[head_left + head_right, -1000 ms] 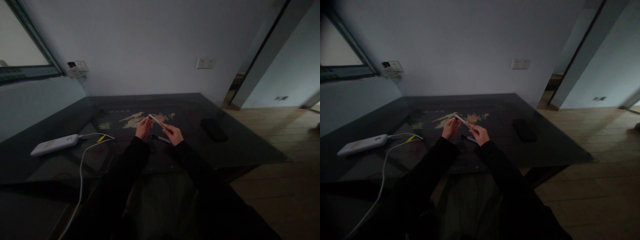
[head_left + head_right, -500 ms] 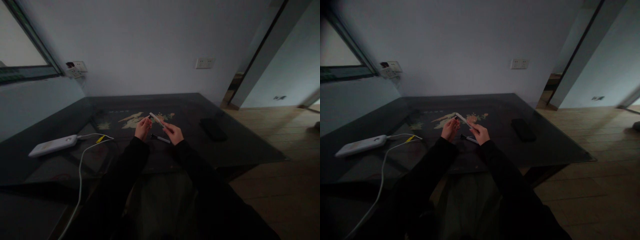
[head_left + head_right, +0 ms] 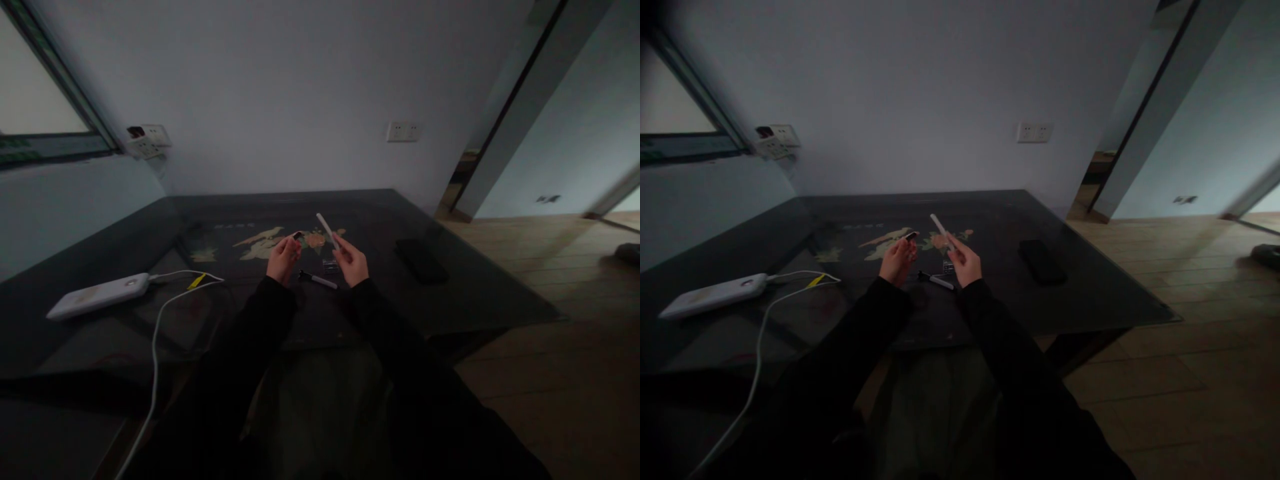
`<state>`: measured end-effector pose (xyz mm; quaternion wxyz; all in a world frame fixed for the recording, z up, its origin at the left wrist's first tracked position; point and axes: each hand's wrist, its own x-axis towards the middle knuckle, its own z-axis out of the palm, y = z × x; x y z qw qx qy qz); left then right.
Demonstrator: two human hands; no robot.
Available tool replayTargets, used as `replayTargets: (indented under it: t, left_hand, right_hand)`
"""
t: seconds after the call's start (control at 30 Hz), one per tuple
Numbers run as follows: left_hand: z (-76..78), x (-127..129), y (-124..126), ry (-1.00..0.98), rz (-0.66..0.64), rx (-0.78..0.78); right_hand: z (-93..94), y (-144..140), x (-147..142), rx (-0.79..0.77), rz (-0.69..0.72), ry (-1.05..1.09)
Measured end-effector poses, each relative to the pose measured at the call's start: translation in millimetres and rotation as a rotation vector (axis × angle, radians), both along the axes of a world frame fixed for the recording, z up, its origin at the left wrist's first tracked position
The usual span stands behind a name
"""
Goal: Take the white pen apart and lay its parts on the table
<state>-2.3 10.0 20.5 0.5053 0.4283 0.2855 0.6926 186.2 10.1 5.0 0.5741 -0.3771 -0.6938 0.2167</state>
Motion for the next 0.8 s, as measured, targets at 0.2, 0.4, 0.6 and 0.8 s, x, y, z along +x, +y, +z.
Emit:
replayTargets:
  t: [0.2, 0.4, 0.6, 0.8]
  left_hand:
    - [4.8, 0.5, -2.3, -0.012, -0.018, -0.013]
    - [6.7, 3.1, -4.5, -0.002, -0.031, -0.038]
    - [4.9, 5.1, -3.5, 0.034, 0.003, -0.084]
    - [3.0, 5.3, -2.9, 0.062, 0.032, -0.117]
  right_hand:
    - [-0.2, 10.5, 11.7, -0.196, -0.062, 0.266]
    - [-9.2, 18.4, 8.9, -0.249, -0.139, 0.122]
    - [-11.5, 25.4, 21.6, -0.3, -0.316, -0.11]
    - [-16.1, 25.6, 23.4, -0.379, -0.433, -0.388]
